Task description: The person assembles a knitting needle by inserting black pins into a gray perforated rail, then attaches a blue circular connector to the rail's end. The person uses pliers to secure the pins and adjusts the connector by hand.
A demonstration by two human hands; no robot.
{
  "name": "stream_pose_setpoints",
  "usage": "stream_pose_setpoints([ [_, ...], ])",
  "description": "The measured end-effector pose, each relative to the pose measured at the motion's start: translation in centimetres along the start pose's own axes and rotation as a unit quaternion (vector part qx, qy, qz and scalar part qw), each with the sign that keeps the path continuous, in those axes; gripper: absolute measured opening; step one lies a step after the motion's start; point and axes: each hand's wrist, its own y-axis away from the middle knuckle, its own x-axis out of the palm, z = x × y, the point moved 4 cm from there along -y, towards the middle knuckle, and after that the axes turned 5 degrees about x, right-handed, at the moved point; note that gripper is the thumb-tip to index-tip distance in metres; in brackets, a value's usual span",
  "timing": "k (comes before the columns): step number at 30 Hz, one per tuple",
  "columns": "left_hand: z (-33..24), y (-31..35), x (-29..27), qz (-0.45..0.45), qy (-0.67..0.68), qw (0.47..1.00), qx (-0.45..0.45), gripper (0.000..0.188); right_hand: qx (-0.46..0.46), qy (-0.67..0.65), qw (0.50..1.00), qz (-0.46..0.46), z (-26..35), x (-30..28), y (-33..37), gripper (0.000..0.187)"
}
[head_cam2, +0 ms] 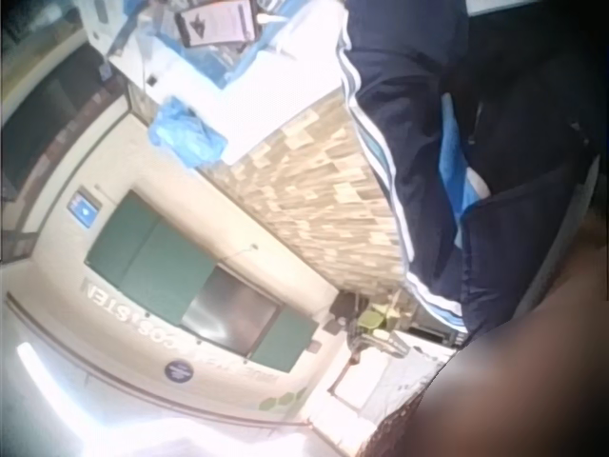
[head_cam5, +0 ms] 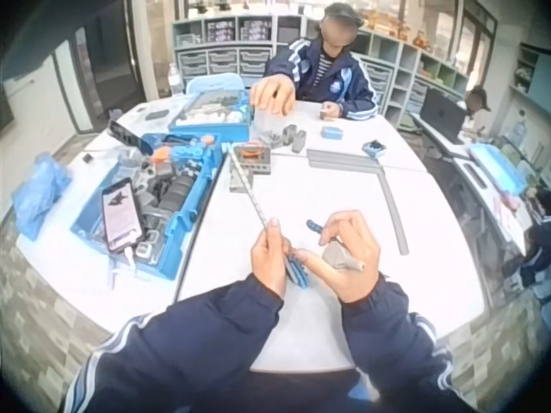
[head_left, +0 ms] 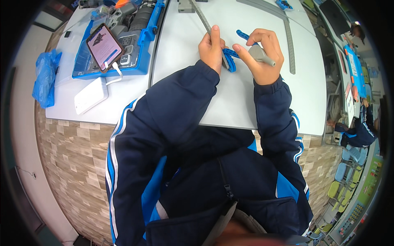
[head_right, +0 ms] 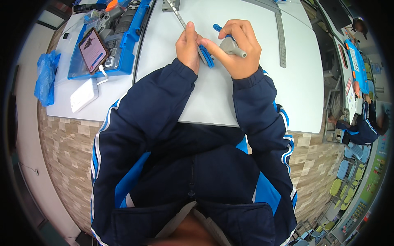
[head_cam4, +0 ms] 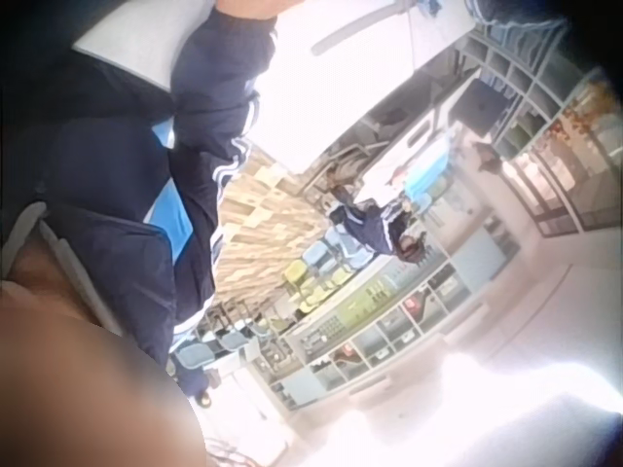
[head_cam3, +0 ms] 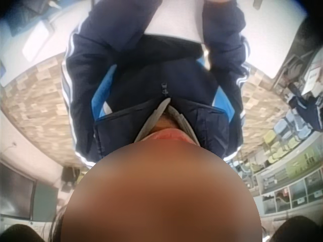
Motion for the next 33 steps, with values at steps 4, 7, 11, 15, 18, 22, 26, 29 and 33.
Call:
stream_pose_setpoints([
  [4,0.3,-0.3,0.1,0.031,0.032,0.998,-0.038,0.046,0.002,0.018,1.000,-0.005,-1.1,-0.8,-0.2,0.032],
  [7,0.1,-1.2,0.0,0.041,0.046,0.997,-0.042,0.048,0.151,-0.080,0.985,-0.011,-3.3,-1.3,0.3,0.030],
  [11,0.5,-2.1,0.7,0.079,0.073,0.988,-0.112,0.052,0.102,-0.033,0.993,-0.040,-5.8,-1.1,-0.2,0.028],
  [15,-0.7,-4.4,1.0,0.070,0.035,0.991,-0.108,0.054,0.009,0.092,0.994,-0.050,-8.3,-0.8,-0.2,0.032],
  [18,-2.4,-7.2,1.5,0.127,-0.077,0.989,-0.003,0.063,0.012,0.146,0.988,-0.057,-10.6,-0.7,-0.2,0.034],
  [22,-2.1,-9.5,2.1,0.212,-0.241,0.944,0.079,0.080,0.077,0.185,0.980,-0.003,-14.1,0.2,-0.6,0.036],
  [26,-0.5,-9.4,2.1,0.294,-0.382,0.865,0.139,0.057,0.058,0.180,0.981,0.038,-15.8,1.3,-0.3,0.036],
  [29,-0.3,-7.3,0.9,0.322,-0.504,0.771,0.219,0.046,0.063,0.199,0.977,0.047,-16.3,1.6,0.0,0.041],
  [33,-0.8,-2.4,-2.0,0.334,-0.676,0.595,0.278,0.051,0.066,0.214,0.971,0.090,-16.5,1.6,0.6,0.033],
])
